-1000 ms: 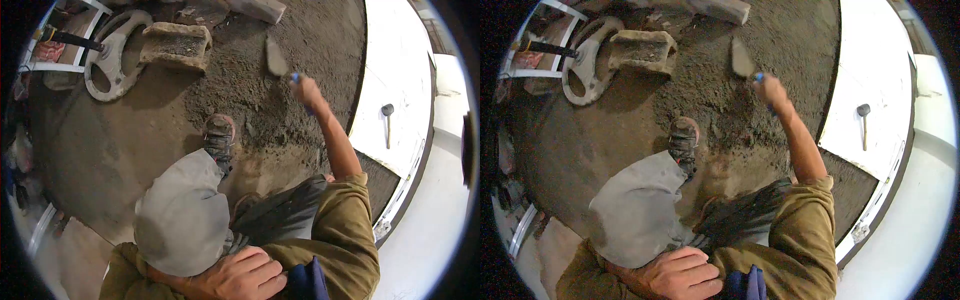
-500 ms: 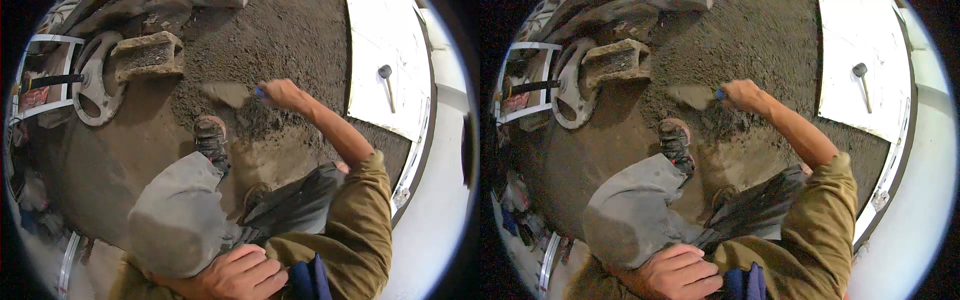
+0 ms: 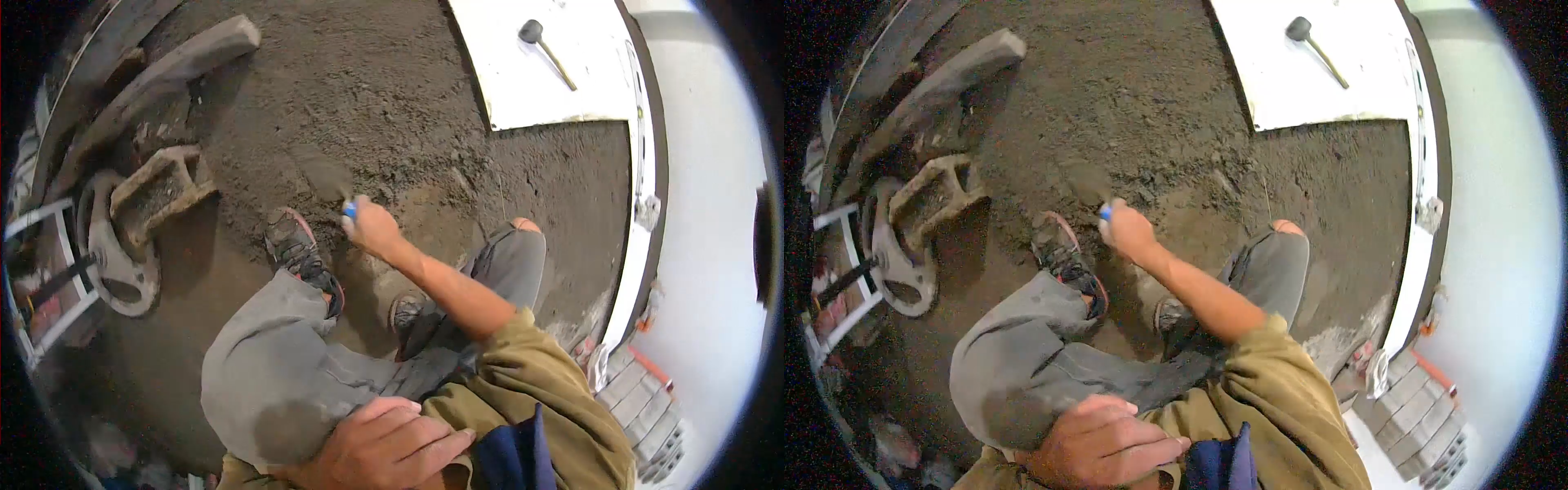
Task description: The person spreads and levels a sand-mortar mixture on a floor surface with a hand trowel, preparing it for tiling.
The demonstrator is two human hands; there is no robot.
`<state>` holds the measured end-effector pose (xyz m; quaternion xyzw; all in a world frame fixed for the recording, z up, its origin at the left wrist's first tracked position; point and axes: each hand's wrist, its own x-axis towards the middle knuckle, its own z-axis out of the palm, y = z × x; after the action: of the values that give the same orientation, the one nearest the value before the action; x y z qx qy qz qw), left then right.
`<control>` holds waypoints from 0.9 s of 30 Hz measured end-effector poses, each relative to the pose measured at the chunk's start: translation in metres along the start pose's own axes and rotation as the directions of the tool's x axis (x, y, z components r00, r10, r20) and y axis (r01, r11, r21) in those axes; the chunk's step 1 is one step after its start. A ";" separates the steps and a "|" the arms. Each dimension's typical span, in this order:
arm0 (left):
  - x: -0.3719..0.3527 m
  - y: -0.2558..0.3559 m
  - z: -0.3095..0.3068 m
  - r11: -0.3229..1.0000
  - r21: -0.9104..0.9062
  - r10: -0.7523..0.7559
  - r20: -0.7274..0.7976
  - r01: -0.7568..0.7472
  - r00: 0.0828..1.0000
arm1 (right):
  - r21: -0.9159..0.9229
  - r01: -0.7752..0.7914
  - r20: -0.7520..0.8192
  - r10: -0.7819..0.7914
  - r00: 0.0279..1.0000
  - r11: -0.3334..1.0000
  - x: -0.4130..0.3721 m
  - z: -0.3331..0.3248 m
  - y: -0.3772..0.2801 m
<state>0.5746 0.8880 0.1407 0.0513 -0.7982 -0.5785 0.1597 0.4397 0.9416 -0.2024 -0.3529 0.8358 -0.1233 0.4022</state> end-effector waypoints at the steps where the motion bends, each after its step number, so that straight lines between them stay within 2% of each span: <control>1: 0.007 -0.001 -0.007 0.997 -0.077 -0.014 0.106 0.022 0.994 | 0.083 -0.103 -0.086 0.110 0.990 0.991 -0.010 0.007 0.009; 2: 0.004 -0.002 -0.003 0.997 -0.079 -0.017 0.119 0.027 0.993 | 0.094 -0.111 -0.085 0.119 0.989 0.989 -0.031 0.003 0.017; 4: -0.002 -0.007 0.009 1.000 -0.027 0.005 -0.079 -0.007 0.997 | 0.312 -0.335 -0.221 0.411 0.885 0.889 -0.062 -0.021 0.028; 5: -0.003 -0.006 0.009 1.000 -0.024 0.004 -0.074 -0.006 0.997 | 0.317 -0.334 -0.220 0.412 0.884 0.888 -0.061 -0.024 0.021; 7: -0.001 -0.007 0.008 0.998 -0.048 0.037 -0.029 -0.038 0.999 | 0.378 -0.223 -0.262 0.335 0.905 0.899 -0.053 -0.028 0.009; 8: 0.002 -0.006 0.006 0.996 -0.062 0.057 -0.010 -0.057 0.998 | 0.330 -0.174 -0.258 0.266 0.929 0.928 -0.040 -0.022 -0.001; 10: 0.009 -0.001 -0.003 0.991 -0.122 -0.030 0.186 0.053 0.982 | 0.230 -0.046 -0.178 0.089 0.980 0.972 -0.017 -0.023 -0.015; 13: 0.017 0.002 -0.015 0.994 -0.096 -0.025 0.294 0.056 0.956 | 0.177 -0.088 -0.107 0.108 0.988 0.980 -0.010 -0.017 0.000; 15: 0.010 0.001 -0.015 0.997 -0.058 -0.027 0.257 0.044 0.966 | 0.365 -0.386 -0.215 0.480 0.851 0.847 -0.032 -0.018 0.024; 17: 0.007 0.002 -0.018 0.999 -0.011 -0.044 0.188 0.046 0.981 | 0.505 -0.404 -0.327 0.603 0.728 0.762 -0.046 -0.017 0.039; 18: 0.011 0.002 -0.022 0.996 -0.068 -0.038 0.225 0.054 0.974 | 0.497 -0.391 -0.327 0.584 0.743 0.775 -0.037 -0.003 0.057; 19: 0.012 0.001 -0.026 0.991 -0.117 -0.032 0.255 0.063 0.966 | 0.591 -0.271 -0.333 0.536 0.776 0.759 -0.017 0.020 0.081; 20: 0.009 0.001 -0.023 0.993 -0.094 -0.046 0.235 0.070 0.971 | 0.680 -0.154 -0.334 0.489 0.806 0.717 -0.013 -0.008 0.041; 21: 0.003 0.001 -0.016 0.987 -0.150 -0.045 0.135 0.066 0.990 | 0.581 -0.142 -0.401 0.433 0.807 0.802 -0.020 -0.035 -0.002; 22: -0.001 0.000 -0.011 0.977 -0.205 -0.044 0.038 0.051 0.998 | 0.489 -0.089 -0.401 0.314 0.861 0.868 -0.002 -0.039 -0.020; 23: -0.002 0.001 -0.011 0.981 -0.186 -0.048 0.029 0.052 0.998 | 0.381 -0.012 -0.405 0.179 0.897 0.925 0.022 -0.037 -0.034; 24: -0.003 0.001 -0.011 0.981 -0.191 -0.035 0.037 0.042 0.999 | 0.361 0.022 -0.322 0.102 0.941 0.932 0.044 -0.039 -0.053; 25: -0.003 -0.001 -0.010 0.980 -0.199 -0.017 0.047 0.026 0.999 | 0.322 -0.018 -0.231 0.097 0.968 0.946 0.060 -0.046 -0.077; 26: -0.006 -0.004 -0.007 0.981 -0.192 -0.013 0.052 0.023 0.999 | 0.301 0.033 -0.214 0.034 0.976 0.953 0.084 -0.042 -0.088; 27: -0.010 -0.008 -0.003 0.978 -0.209 0.018 0.018 -0.014 1.000 | 0.291 0.023 -0.209 0.040 0.977 0.956 0.103 -0.040 -0.094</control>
<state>0.5843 0.8857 0.1316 0.0220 -0.7350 -0.6584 0.1609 0.4116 0.8000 -0.1911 -0.2708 0.8481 -0.2806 0.3588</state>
